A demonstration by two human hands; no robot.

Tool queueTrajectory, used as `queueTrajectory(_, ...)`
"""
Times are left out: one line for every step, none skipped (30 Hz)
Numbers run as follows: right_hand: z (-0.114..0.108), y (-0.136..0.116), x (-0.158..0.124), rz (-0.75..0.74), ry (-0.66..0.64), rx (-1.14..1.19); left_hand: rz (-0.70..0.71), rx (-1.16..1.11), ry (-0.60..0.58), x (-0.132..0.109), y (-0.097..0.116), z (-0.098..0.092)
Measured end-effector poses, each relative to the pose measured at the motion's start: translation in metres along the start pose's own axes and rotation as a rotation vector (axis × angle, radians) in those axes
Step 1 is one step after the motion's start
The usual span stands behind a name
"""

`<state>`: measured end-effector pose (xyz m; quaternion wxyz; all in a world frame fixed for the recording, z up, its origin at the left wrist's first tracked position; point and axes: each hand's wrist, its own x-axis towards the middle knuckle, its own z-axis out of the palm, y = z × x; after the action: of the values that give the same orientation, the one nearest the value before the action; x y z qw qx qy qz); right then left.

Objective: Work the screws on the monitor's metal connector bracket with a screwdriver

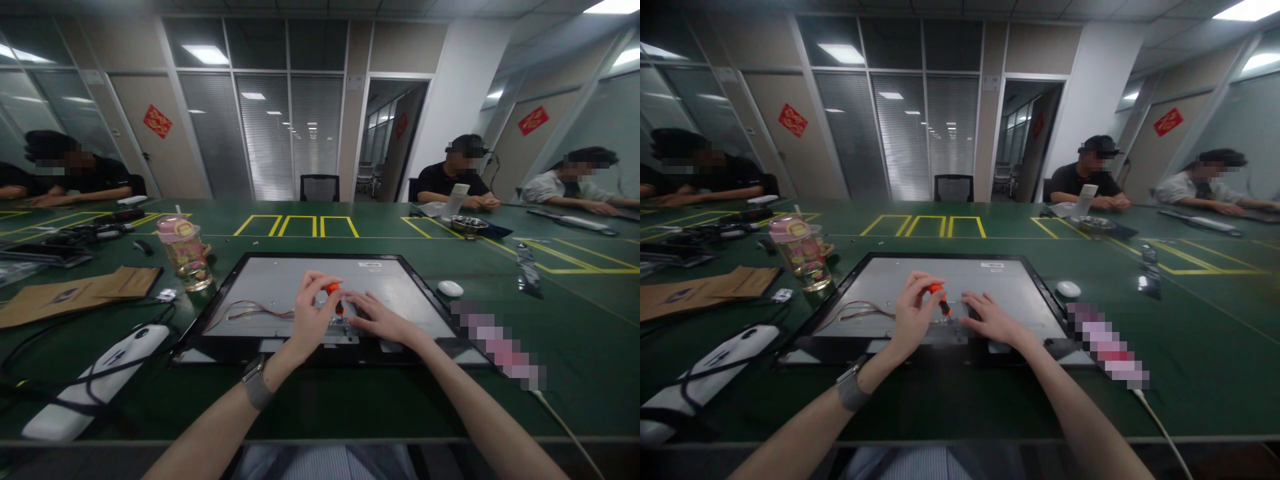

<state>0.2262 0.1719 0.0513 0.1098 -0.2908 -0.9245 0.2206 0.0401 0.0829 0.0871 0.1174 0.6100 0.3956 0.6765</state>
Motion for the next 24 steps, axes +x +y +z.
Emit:
queueTrajectory(0.0004, 0.0005, 0.0000, 0.003, 0.001, 0.001, -0.002, 0.000, -0.009, 0.0002, 0.0009, -0.0002)
queueTrajectory(0.0009, 0.0011, 0.0001, 0.005, 0.001, 0.002, -0.007, -0.008, -0.026, 0.0004, 0.0017, -0.0005)
queueTrajectory(0.0014, 0.0017, 0.0003, 0.007, 0.000, 0.002, -0.016, -0.027, -0.046, 0.0005, 0.0025, -0.0008)
queueTrajectory(0.0019, 0.0023, 0.0005, 0.010, 0.000, 0.002, -0.030, -0.055, -0.066, 0.0006, 0.0031, -0.0013)
queueTrajectory(0.0024, 0.0028, 0.0007, 0.013, 0.001, 0.000, -0.045, -0.087, -0.084, 0.0006, 0.0035, -0.0017)
queueTrajectory(0.0027, 0.0032, 0.0009, 0.014, 0.005, -0.002, -0.058, -0.118, -0.094, 0.0005, 0.0037, -0.0021)
queueTrajectory(0.0030, 0.0036, 0.0011, 0.014, 0.007, -0.004, -0.069, -0.139, -0.100, 0.0004, 0.0039, -0.0024)
queueTrajectory(0.0033, 0.0039, 0.0011, 0.011, 0.010, -0.006, -0.075, -0.149, -0.105, 0.0002, 0.0041, -0.0027)
queueTrajectory(0.0034, 0.0042, 0.0012, 0.009, 0.011, -0.009, -0.078, -0.150, -0.109, 0.0001, 0.0043, -0.0029)
queueTrajectory(0.0035, 0.0045, 0.0011, 0.006, 0.011, -0.012, -0.076, -0.147, -0.112, 0.0000, 0.0045, -0.0031)
queueTrajectory(0.0036, 0.0048, 0.0010, 0.004, 0.010, -0.015, -0.072, -0.139, -0.114, -0.0001, 0.0046, -0.0031)
queueTrajectory(0.0037, 0.0050, 0.0010, 0.003, 0.008, -0.018, -0.063, -0.127, -0.116, -0.0001, 0.0046, -0.0031)
queueTrajectory(0.0038, 0.0052, 0.0009, 0.002, 0.007, -0.019, -0.050, -0.107, -0.117, -0.0001, 0.0044, -0.0029)
queueTrajectory(0.0039, 0.0053, 0.0009, 0.001, 0.005, -0.019, -0.032, -0.080, -0.109, -0.0001, 0.0039, -0.0027)
queueTrajectory(0.0040, 0.0053, 0.0009, -0.002, 0.004, -0.016, -0.016, -0.047, -0.096, -0.0002, 0.0032, -0.0025)
queueTrajectory(0.0040, 0.0050, 0.0009, -0.003, 0.004, -0.013, -0.003, -0.014, -0.079, -0.0002, 0.0024, -0.0023)
queueTrajectory(0.0039, 0.0046, 0.0010, -0.004, 0.004, -0.010, 0.004, 0.013, -0.062, -0.0002, 0.0016, -0.0021)
queueTrajectory(0.0037, 0.0040, 0.0010, -0.003, 0.004, -0.008, 0.002, 0.030, -0.050, -0.0002, 0.0009, -0.0021)
queueTrajectory(0.0034, 0.0032, 0.0010, -0.001, 0.003, -0.009, -0.006, 0.034, -0.046, -0.0002, 0.0006, -0.0021)
queueTrajectory(0.0030, 0.0024, 0.0009, 0.001, 0.003, -0.011, -0.018, 0.028, -0.050, 0.0000, 0.0005, -0.0023)
queueTrajectory(0.0025, 0.0016, 0.0009, 0.004, 0.004, -0.014, -0.028, 0.013, -0.058, 0.0002, 0.0008, -0.0026)
queueTrajectory(0.0021, 0.0010, 0.0008, 0.006, 0.004, -0.015, -0.036, -0.010, -0.066, 0.0004, 0.0014, -0.0029)
queueTrajectory(0.0018, 0.0007, 0.0007, 0.008, 0.005, -0.015, -0.044, -0.036, -0.072, 0.0007, 0.0022, -0.0030)
queueTrajectory(0.0016, 0.0007, 0.0007, 0.011, 0.006, -0.014, -0.050, -0.062, -0.074, 0.0009, 0.0030, -0.0031)
